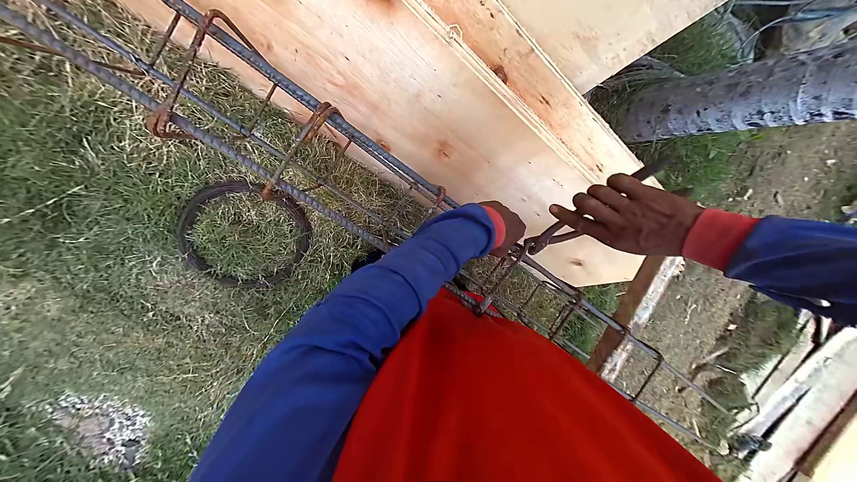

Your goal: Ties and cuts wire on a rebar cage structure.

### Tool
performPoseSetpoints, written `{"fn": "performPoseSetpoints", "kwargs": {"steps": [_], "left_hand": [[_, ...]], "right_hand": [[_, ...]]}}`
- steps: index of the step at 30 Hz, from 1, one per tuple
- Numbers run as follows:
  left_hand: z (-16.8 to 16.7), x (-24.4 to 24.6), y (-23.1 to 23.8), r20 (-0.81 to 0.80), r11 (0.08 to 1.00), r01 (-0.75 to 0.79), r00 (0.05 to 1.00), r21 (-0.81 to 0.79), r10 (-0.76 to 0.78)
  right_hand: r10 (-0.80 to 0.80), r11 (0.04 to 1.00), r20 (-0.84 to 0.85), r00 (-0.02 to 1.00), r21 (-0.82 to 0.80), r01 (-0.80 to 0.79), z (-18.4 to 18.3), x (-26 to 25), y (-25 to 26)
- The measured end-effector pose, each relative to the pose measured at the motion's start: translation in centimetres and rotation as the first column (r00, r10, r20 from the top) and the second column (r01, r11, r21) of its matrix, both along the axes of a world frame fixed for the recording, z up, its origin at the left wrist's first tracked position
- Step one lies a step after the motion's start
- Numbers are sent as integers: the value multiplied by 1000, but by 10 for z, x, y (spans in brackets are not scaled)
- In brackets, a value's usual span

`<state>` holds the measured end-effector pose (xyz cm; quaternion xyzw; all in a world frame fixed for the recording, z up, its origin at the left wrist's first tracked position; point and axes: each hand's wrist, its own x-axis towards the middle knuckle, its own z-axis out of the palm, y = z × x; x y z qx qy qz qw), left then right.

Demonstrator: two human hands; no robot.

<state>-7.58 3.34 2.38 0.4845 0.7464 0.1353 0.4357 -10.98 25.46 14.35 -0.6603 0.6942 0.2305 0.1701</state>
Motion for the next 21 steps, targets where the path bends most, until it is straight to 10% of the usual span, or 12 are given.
{"fn": "performPoseSetpoints", "kwargs": {"steps": [12,21], "left_hand": [[13,4,-2,-27,998,-28,999,-63,27],[12,7,0,-69,997,-36,997,-71,31]], "right_hand": [[-342,926,186,921,231,297,-34,-4,14],[-139,989,518,844,35,142,-133,-45,24]]}}
